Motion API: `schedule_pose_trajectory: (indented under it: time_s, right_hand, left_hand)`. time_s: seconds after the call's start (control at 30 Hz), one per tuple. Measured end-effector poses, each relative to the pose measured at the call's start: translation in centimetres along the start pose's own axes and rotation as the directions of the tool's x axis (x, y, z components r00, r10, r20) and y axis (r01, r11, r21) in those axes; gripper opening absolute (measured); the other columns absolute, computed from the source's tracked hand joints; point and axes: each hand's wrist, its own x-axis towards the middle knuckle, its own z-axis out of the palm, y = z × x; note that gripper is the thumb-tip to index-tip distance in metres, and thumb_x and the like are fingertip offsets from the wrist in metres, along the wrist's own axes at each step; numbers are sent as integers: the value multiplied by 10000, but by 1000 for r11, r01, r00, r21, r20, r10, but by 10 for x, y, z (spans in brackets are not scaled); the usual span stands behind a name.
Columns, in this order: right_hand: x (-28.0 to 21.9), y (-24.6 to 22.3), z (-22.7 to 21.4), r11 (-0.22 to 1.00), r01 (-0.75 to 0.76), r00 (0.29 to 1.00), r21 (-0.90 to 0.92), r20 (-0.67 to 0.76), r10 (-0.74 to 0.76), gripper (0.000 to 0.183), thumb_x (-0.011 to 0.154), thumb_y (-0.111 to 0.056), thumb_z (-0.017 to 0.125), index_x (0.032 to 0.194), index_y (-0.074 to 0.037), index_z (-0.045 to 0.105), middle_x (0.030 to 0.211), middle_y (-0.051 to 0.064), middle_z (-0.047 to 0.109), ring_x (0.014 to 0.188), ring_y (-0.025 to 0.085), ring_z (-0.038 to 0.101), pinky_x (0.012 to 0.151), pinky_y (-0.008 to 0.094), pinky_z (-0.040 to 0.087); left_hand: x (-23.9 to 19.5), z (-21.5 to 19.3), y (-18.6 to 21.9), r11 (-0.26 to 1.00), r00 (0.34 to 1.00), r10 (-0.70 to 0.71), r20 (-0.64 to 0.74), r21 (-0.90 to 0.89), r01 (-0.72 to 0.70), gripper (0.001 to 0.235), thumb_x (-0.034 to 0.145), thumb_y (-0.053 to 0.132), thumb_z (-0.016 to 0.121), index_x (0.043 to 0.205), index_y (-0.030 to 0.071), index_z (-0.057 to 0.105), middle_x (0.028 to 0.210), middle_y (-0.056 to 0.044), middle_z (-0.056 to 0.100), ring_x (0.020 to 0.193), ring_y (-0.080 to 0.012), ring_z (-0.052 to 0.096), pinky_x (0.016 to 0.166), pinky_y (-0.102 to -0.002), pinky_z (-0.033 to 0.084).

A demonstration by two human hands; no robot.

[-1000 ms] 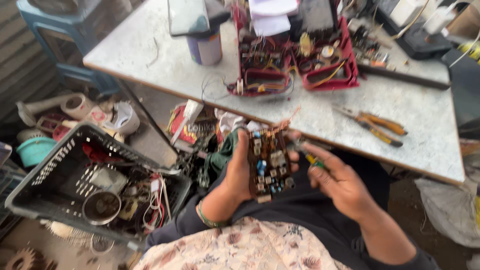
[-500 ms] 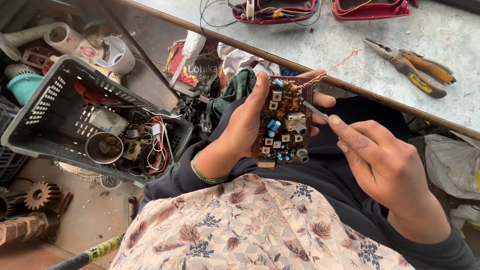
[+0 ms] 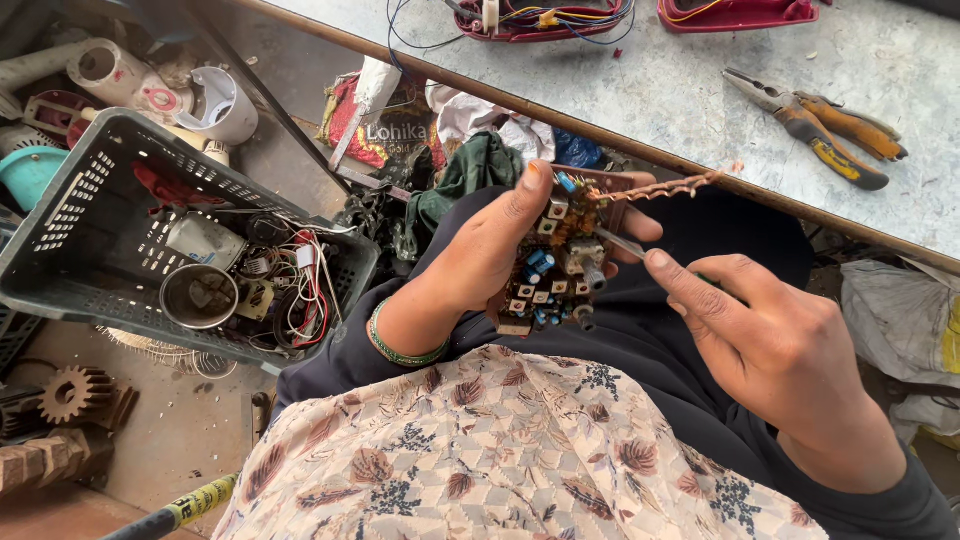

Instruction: The person manipulates a circuit board using pliers and a screwdriver, removing or adjusting components and wires.

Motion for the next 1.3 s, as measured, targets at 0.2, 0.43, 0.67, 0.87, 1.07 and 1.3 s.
schedule_pose_trajectory:
  time_s: [0.2, 0.43, 0.67, 0.87, 1.07, 1.3]
  right_hand:
    - [-3, 3, 5, 995, 61, 998, -83, -23, -63, 501, 835, -11, 757, 1312, -161, 726, 983, 77, 688, 637, 226, 633, 585, 354, 512]
    - [-5, 11, 19, 995, 88, 991, 50, -107, -83, 401, 876, -7, 806, 1262, -87, 732, 969, 107, 686, 717, 217, 674, 611, 340, 527]
    - [3, 18, 42, 749, -70, 994, 659, -17, 107, 440, 930, 65, 730, 1350, -55, 681, 988, 84, 702, 842, 173, 678, 735, 304, 560]
    - [-4, 13, 10, 996, 73, 997, -56, -15, -74, 474, 818, 49, 792, 1270, -84, 739, 980, 161, 720, 705, 284, 671, 597, 381, 520]
    - [-7, 20, 41, 957, 18, 996, 289, -89, 8, 439, 883, 42, 769, 1304, -47, 683, 1018, 128, 702, 811, 186, 696, 685, 285, 564]
    - [-12, 27, 75, 729, -53, 967, 682, -146, 207, 397, 969, 83, 681, 1356, -1, 646, 949, 79, 657, 830, 116, 621, 758, 235, 529]
  left_hand:
    - [3, -5, -5, 999, 999, -3, 48, -35, 4, 739, 1163, 563, 284, 1524, -55, 467, 1279, -190, 680, 1123, -237, 689, 1027, -362, 563]
    - [5, -2, -17, 996, 1000, 2, 22, -84, 0, 736, 1170, 551, 312, 1487, -89, 489, 1290, -228, 674, 1144, -260, 697, 1036, -369, 583]
    - [13, 3, -16, 982, 996, -19, -84, -187, 3, 758, 1138, 541, 289, 1561, -70, 437, 1408, -223, 640, 1216, -259, 675, 1067, -377, 570]
    - [17, -13, -26, 987, 992, -122, -14, -103, 120, 788, 1139, 555, 282, 1553, -92, 463, 1398, -243, 652, 1238, -279, 666, 1077, -391, 546]
    - [15, -5, -31, 991, 998, -26, -58, -134, 18, 757, 1148, 532, 277, 1537, -92, 456, 1400, -239, 647, 1263, -290, 656, 1133, -414, 529]
    - [19, 0, -43, 847, 996, -13, -87, -531, -35, 707, 1198, 512, 255, 1545, -70, 456, 1350, -234, 663, 1199, -307, 674, 1037, -464, 569]
